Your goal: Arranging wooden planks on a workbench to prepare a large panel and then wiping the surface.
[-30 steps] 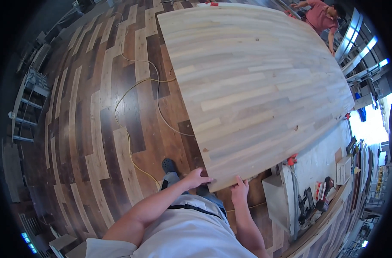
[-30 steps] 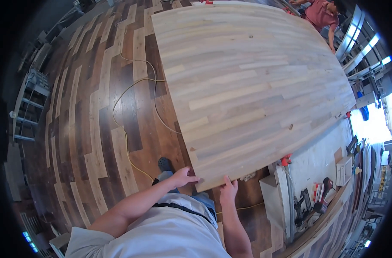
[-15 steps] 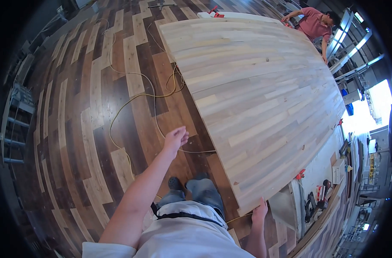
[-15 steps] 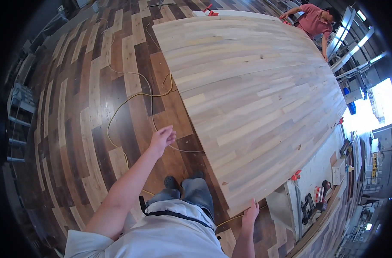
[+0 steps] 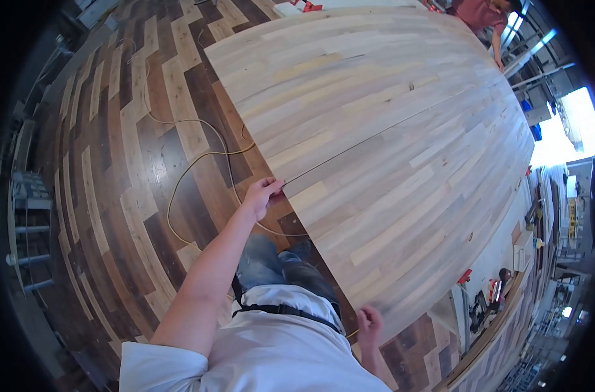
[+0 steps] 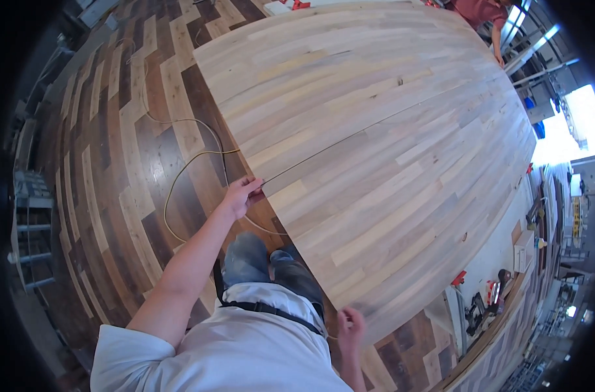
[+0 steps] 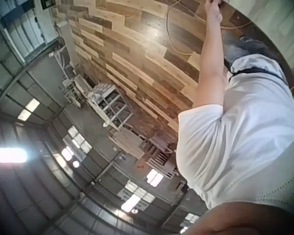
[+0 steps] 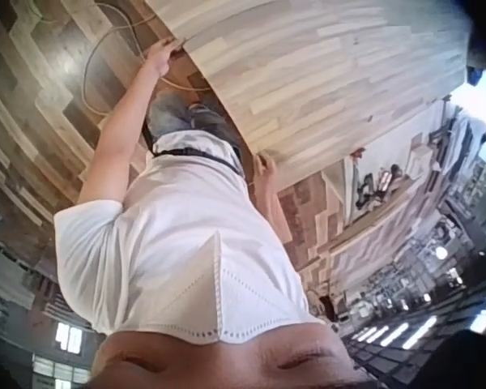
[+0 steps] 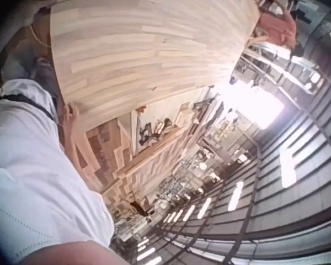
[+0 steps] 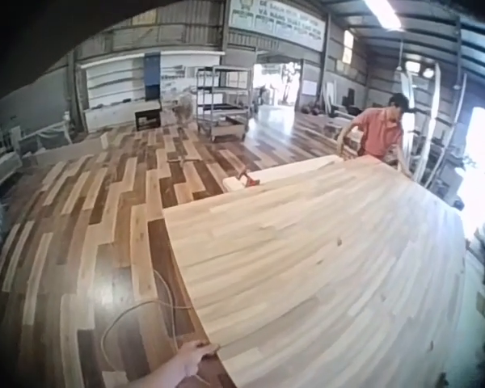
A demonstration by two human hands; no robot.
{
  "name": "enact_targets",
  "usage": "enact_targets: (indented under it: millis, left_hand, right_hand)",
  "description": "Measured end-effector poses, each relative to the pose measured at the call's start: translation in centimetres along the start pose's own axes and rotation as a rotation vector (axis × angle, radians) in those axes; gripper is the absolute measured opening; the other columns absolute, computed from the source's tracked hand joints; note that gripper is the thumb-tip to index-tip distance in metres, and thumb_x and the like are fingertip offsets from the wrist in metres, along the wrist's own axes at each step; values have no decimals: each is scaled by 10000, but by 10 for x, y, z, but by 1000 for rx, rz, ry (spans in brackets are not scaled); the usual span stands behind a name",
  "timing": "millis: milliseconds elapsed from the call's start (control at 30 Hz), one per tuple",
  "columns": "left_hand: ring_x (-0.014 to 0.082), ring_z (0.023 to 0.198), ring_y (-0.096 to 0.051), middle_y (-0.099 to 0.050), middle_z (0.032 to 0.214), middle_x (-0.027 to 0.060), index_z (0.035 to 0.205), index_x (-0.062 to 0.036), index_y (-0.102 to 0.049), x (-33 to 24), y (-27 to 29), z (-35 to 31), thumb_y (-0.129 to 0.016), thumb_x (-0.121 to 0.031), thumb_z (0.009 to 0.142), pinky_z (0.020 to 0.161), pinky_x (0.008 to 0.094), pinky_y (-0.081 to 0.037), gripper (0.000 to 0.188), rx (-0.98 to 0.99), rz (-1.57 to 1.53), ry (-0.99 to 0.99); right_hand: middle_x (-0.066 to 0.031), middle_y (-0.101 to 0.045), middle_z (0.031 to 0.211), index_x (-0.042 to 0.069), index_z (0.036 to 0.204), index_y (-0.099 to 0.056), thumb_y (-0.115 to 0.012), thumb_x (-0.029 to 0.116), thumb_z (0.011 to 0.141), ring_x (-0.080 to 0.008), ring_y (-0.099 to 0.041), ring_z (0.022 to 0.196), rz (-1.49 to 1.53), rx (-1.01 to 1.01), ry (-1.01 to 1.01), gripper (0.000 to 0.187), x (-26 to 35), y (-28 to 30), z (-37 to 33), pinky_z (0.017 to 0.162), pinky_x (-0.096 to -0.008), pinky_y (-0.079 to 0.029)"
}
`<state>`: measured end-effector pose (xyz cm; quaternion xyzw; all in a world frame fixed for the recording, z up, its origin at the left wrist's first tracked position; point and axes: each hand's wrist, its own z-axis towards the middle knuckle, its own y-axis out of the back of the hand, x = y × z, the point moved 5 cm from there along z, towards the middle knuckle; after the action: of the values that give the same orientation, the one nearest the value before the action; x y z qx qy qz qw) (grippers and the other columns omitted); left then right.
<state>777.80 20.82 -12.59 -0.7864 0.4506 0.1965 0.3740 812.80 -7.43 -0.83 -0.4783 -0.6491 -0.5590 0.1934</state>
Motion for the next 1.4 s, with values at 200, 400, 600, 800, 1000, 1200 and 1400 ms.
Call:
enact_targets:
  millis: [200, 400, 600, 800, 1000, 1200, 1400]
  left_hand:
    - [204, 828, -634, -619, 890, 77, 957, -12, -564, -22, -7, 14, -687, -88, 804, 766, 341, -560, 210, 126, 221, 140]
    - [208, 868, -635, -641, 967, 105, 1060, 0, -584, -42, -13, 26, -712, -66, 769, 768, 328, -550, 325, 297, 483, 371]
    - [196, 849, -635, -643, 977, 88, 1036, -20, -600, -45, -21, 29, -698, -75, 789, 743, 319, -556, 272, 342, 418, 538]
    - [184, 905, -616, -626, 993, 75, 1036, -40, -600, -65, -23, 38, -711, -96, 789, 787, 308, -540, 277, 232, 335, 512]
    - [189, 909, -611, -627, 987, 86, 1025, -6, -597, -66, -23, 34, -698, -93, 801, 801, 315, -542, 261, 228, 367, 597]
    - [195, 893, -617, -626, 980, 90, 1038, -16, -592, -54, -28, 34, -682, -95, 817, 786, 317, -551, 251, 236, 302, 583]
    - [192, 885, -622, -630, 973, 87, 1044, -18, -590, -57, -25, 43, -682, -105, 818, 773, 310, -556, 259, 237, 283, 561]
  right_hand:
    - [-90, -636, 834, 55, 839, -601, -547, 276, 901, -182, -579, 680, 1094, -426, -716, 236, -46, -73, -19, 614, -305, -470]
    - [-149, -562, 1085, 48, 1051, -513, -562, 467, 867, -275, -551, 943, 1287, -707, -1065, 460, -24, -135, -15, 894, -401, -444]
    - [-75, -584, 1112, 82, 1114, -552, -583, 388, 878, -240, -544, 1061, 1693, -879, -627, 387, -20, -155, 39, 911, -380, -459]
    - [-47, -622, 1101, 112, 1101, -583, -590, 317, 886, -200, -581, 1034, 1655, -1030, -613, 297, 2, -162, 52, 911, -365, -489]
    - [-33, -581, 1161, 133, 1169, -549, -604, 344, 874, -195, -548, 1073, 1601, -1009, -611, 367, -2, -166, 47, 955, -355, -457]
    - [-22, -584, 1155, 131, 1167, -555, -613, 350, 868, -191, -557, 1056, 1598, -1026, -575, 376, -6, -157, 53, 947, -341, -451]
    - [-56, -550, 1201, 111, 1187, -531, -594, 328, 886, -200, -514, 1104, 1629, -1031, -648, 376, -4, -158, 67, 979, -356, -417]
